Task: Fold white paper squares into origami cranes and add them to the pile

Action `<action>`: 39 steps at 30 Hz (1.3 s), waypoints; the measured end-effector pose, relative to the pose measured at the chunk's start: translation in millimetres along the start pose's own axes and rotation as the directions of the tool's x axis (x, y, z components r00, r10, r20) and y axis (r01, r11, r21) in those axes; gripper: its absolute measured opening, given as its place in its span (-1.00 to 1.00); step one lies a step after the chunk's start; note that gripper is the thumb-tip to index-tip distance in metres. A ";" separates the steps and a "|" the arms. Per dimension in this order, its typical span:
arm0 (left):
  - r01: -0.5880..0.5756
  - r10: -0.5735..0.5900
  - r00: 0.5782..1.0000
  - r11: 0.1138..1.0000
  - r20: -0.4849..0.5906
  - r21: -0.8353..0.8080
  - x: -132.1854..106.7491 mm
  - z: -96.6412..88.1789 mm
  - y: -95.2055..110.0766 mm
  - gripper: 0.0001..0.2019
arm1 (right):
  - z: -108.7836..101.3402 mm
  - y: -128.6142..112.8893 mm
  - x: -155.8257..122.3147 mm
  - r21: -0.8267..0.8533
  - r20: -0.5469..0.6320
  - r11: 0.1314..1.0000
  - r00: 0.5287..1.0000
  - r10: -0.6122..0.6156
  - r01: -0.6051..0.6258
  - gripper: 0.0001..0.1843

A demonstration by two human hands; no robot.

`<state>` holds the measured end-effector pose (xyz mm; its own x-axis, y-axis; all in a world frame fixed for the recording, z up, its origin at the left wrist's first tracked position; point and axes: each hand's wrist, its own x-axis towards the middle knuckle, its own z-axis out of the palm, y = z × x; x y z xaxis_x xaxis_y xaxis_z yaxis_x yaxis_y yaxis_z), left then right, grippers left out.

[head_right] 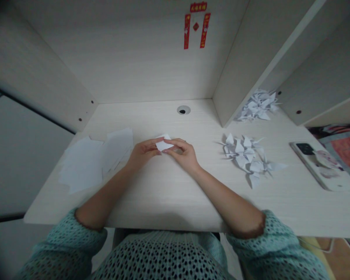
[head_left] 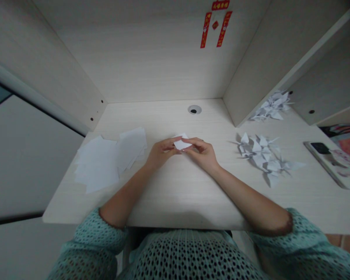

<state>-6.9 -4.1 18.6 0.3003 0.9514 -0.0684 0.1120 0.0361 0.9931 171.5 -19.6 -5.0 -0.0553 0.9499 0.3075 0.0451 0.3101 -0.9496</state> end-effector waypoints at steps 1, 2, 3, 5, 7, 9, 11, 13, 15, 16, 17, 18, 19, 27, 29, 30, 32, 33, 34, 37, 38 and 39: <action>0.000 0.000 1.000 1.000 -0.010 0.000 -0.5 0.8 0.4 -0.48 | 0.2 -0.4 -0.3 -0.008 0.003 1.000 1.000 -0.003 0.003 -0.70; 0.000 0.000 1.000 1.000 -0.021 -0.002 -1.1 1.8 0.8 -0.49 | 0.3 -0.8 -0.5 -0.016 0.002 1.000 1.000 -0.006 0.006 -0.71; 0.002 -0.002 1.000 1.000 -0.030 -0.003 -1.7 2.9 1.3 -0.51 | 0.4 -1.1 -0.6 -0.024 -0.001 1.000 1.000 -0.008 0.008 -0.71; 0.007 -0.007 0.999 1.000 -0.053 -0.003 -2.9 4.9 2.1 -0.54 | 0.6 -1.7 -0.7 -0.028 -0.005 1.000 1.000 -0.014 0.014 -0.72; 0.011 -0.012 0.998 1.000 -0.070 -0.009 -3.8 6.3 2.4 -0.54 | 0.6 -2.1 -0.5 -0.020 -0.005 1.000 1.000 -0.019 0.019 -0.73; 0.016 -0.018 0.997 1.000 -0.073 -0.026 -4.5 7.0 2.4 -0.52 | 0.6 -2.6 -0.4 -0.011 -0.002 1.000 1.000 -0.018 0.018 -0.73; 0.024 -0.028 0.997 0.998 -0.070 -0.051 -4.9 7.4 2.7 -0.50 | 0.3 -2.8 -0.5 -0.011 0.005 1.000 1.000 -0.013 0.013 -0.72; 0.030 -0.035 0.997 0.997 -0.071 -0.071 -5.2 7.7 3.3 -0.49 | -0.1 -2.3 -0.8 -0.009 0.008 1.000 1.000 -0.009 0.009 -0.72; 0.038 -0.042 0.997 0.997 -0.063 -0.069 -5.3 7.9 3.9 -0.48 | -0.4 -1.0 -0.9 -0.001 0.007 1.000 1.000 -0.005 0.005 -0.72; 0.042 -0.046 0.997 0.997 -0.060 -0.058 -5.3 7.9 4.0 -0.47 | -0.4 -0.3 -0.9 0.005 0.006 1.000 1.000 -0.001 0.001 -0.72; 0.043 -0.045 0.997 0.998 -0.062 -0.040 -5.3 7.9 4.0 -0.47 | -0.4 0.5 -0.9 0.014 0.004 1.000 1.000 0.005 -0.005 -0.72; 0.037 -0.038 0.997 0.999 -0.070 -0.016 -5.4 8.0 3.8 -0.47 | -0.3 1.0 -0.7 0.024 0.004 1.000 1.000 0.015 -0.015 -0.72; 0.026 -0.025 0.997 1.000 -0.080 0.015 -5.5 8.0 3.4 -0.48 | -0.1 1.4 -0.6 0.037 0.003 0.999 1.000 0.026 -0.026 -0.71; -0.095 0.126 0.976 0.981 -0.179 0.169 -7.1 8.8 1.2 -0.55 | 0.3 -1.7 0.1 0.071 -0.009 0.995 0.997 0.073 -0.072 -0.71; -0.103 0.130 0.976 0.982 -0.174 0.159 -7.2 8.7 2.0 -0.57 | 0.2 -1.1 -0.4 0.069 -0.014 0.995 0.998 0.068 -0.067 -0.72; -0.103 0.129 0.977 0.983 -0.170 0.152 -7.3 8.8 2.4 -0.58 | 0.2 -0.6 -0.8 0.070 -0.017 0.996 0.998 0.063 -0.062 -0.72; -0.099 0.123 0.977 0.985 -0.174 0.140 -7.8 9.1 2.9 -0.60 | 0.2 -0.3 -1.6 0.075 -0.019 0.996 0.998 0.052 -0.051 -0.73; -0.096 0.120 0.976 0.986 -0.181 0.137 -8.2 9.6 3.0 -0.62 | 0.2 -0.7 -2.0 0.074 -0.021 0.996 0.999 0.048 -0.046 -0.75; -0.094 0.119 0.974 0.987 -0.192 0.133 -8.8 10.1 2.9 -0.65 | 0.2 -1.4 -2.4 0.068 -0.024 0.997 0.999 0.045 -0.043 -0.76; -0.107 0.135 0.965 0.985 -0.223 0.136 -11.2 12.4 2.8 -0.75 | 0.7 -5.1 -3.3 0.047 -0.046 0.998 0.998 0.039 -0.037 -0.81; -0.116 0.147 0.962 0.983 -0.231 0.143 -12.2 13.2 2.9 -0.77 | 1.0 -6.2 -3.5 0.044 -0.063 0.998 0.997 0.038 -0.035 -0.83; -0.124 0.159 0.958 0.980 -0.238 0.153 -13.2 13.9 3.1 -0.78 | 1.4 -7.0 -3.7 0.046 -0.084 0.998 0.996 0.039 -0.035 -0.85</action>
<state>2.7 -20.8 21.2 0.0795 0.9902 0.1149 0.2173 -0.1297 0.9674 170.0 -25.3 0.4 0.0305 0.9612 0.2742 0.0010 0.2743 -0.9617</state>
